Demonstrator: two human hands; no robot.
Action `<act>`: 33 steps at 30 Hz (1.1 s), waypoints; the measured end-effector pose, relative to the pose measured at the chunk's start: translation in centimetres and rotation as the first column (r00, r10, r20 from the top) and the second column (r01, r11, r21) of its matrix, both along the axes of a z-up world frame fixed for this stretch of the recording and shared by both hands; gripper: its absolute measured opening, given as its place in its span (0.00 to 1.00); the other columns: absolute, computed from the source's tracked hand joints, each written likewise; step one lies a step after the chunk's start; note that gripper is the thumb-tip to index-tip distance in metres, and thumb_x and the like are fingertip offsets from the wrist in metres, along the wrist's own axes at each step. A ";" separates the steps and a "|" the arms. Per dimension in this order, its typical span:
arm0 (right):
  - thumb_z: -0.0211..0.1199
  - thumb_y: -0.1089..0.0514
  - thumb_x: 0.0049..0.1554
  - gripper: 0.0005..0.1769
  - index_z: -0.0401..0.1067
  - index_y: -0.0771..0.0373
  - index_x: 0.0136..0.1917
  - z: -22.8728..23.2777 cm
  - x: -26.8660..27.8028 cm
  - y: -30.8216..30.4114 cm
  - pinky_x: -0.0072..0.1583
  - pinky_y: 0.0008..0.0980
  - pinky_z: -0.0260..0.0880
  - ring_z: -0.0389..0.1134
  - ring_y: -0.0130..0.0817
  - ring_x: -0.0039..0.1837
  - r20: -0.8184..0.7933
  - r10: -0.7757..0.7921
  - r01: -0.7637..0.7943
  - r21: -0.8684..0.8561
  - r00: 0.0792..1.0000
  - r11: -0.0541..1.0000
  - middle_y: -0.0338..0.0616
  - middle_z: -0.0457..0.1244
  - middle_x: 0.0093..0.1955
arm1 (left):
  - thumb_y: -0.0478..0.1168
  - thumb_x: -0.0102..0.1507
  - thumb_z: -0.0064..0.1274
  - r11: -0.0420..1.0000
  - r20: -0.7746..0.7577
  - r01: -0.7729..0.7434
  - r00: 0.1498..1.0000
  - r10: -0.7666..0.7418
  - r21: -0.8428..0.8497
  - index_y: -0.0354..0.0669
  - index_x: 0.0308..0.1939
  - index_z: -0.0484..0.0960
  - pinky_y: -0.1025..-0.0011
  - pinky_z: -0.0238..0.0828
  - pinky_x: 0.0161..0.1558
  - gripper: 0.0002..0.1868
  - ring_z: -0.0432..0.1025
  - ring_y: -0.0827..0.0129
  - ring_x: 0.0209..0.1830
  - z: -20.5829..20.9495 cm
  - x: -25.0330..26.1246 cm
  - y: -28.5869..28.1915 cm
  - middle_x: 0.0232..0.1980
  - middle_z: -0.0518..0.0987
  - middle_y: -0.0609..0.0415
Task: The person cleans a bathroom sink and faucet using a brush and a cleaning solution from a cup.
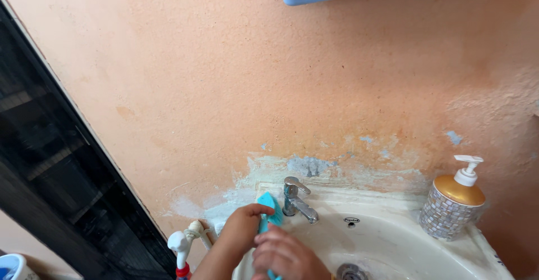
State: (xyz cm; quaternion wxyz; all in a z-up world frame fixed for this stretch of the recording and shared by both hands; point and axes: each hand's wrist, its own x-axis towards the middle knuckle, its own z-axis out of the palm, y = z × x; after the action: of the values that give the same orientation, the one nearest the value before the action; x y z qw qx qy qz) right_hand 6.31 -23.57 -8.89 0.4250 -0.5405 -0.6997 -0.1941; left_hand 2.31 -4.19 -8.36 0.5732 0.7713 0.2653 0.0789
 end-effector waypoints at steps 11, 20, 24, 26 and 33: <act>0.73 0.59 0.55 0.09 0.73 0.61 0.39 4.1 0.0 1.0 0.66 0.49 0.69 0.74 0.40 0.53 0.026 0.059 -0.062 0.130 0.998 0.990 0.41 0.69 0.42 | 0.39 0.57 0.51 0.865 0.306 -0.107 0.950 -0.056 0.490 0.48 0.53 0.81 0.65 0.76 0.49 0.20 0.80 0.53 0.50 2.8 -3.3 -4.0 0.50 0.85 0.45; 0.74 0.62 0.56 0.12 0.72 0.64 0.37 2.1 -1.1 1.8 0.66 0.46 0.73 0.73 0.34 0.47 -0.156 0.200 -0.151 0.277 0.967 0.949 0.43 0.67 0.37 | 0.40 0.57 0.51 0.814 0.036 0.152 0.978 -0.207 0.560 0.52 0.46 0.82 0.61 0.74 0.45 0.14 0.79 0.49 0.45 5.5 -5.8 -4.4 0.41 0.84 0.44; 0.75 0.59 0.56 0.12 0.73 0.61 0.37 3.7 -1.7 1.1 0.65 0.45 0.72 0.75 0.34 0.51 -0.135 0.168 -0.123 0.290 0.977 0.949 0.40 0.68 0.39 | 0.39 0.57 0.51 0.705 0.009 0.221 0.952 -0.307 0.674 0.51 0.46 0.79 0.57 0.73 0.44 0.13 0.78 0.46 0.45 5.9 -5.0 -3.6 0.42 0.83 0.45; 0.74 0.60 0.58 0.08 0.76 0.63 0.41 5.0 -0.4 0.4 0.63 0.42 0.74 0.75 0.37 0.53 -0.058 0.221 -0.199 0.263 0.973 0.944 0.42 0.70 0.43 | 0.39 0.59 0.51 0.680 0.003 0.246 0.940 -0.342 0.691 0.51 0.48 0.78 0.56 0.73 0.45 0.13 0.77 0.46 0.44 6.1 -4.4 -3.2 0.42 0.82 0.45; 0.69 0.59 0.48 0.11 0.68 0.63 0.36 5.6 2.5 1.7 0.60 0.38 0.74 0.73 0.45 0.53 0.307 0.335 -0.364 0.042 0.891 0.931 0.46 0.64 0.42 | 0.36 0.56 0.52 0.663 -0.080 0.311 0.932 -0.354 0.681 0.56 0.45 0.85 0.62 0.75 0.45 0.16 0.79 0.51 0.43 7.4 -2.8 -2.8 0.41 0.85 0.48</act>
State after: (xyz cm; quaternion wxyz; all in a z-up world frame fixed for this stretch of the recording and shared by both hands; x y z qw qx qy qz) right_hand 8.86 -21.88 -3.30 0.3701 -0.3494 -0.8304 -0.2268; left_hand -0.50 -6.97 -0.96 0.2610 0.9597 0.0553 0.0877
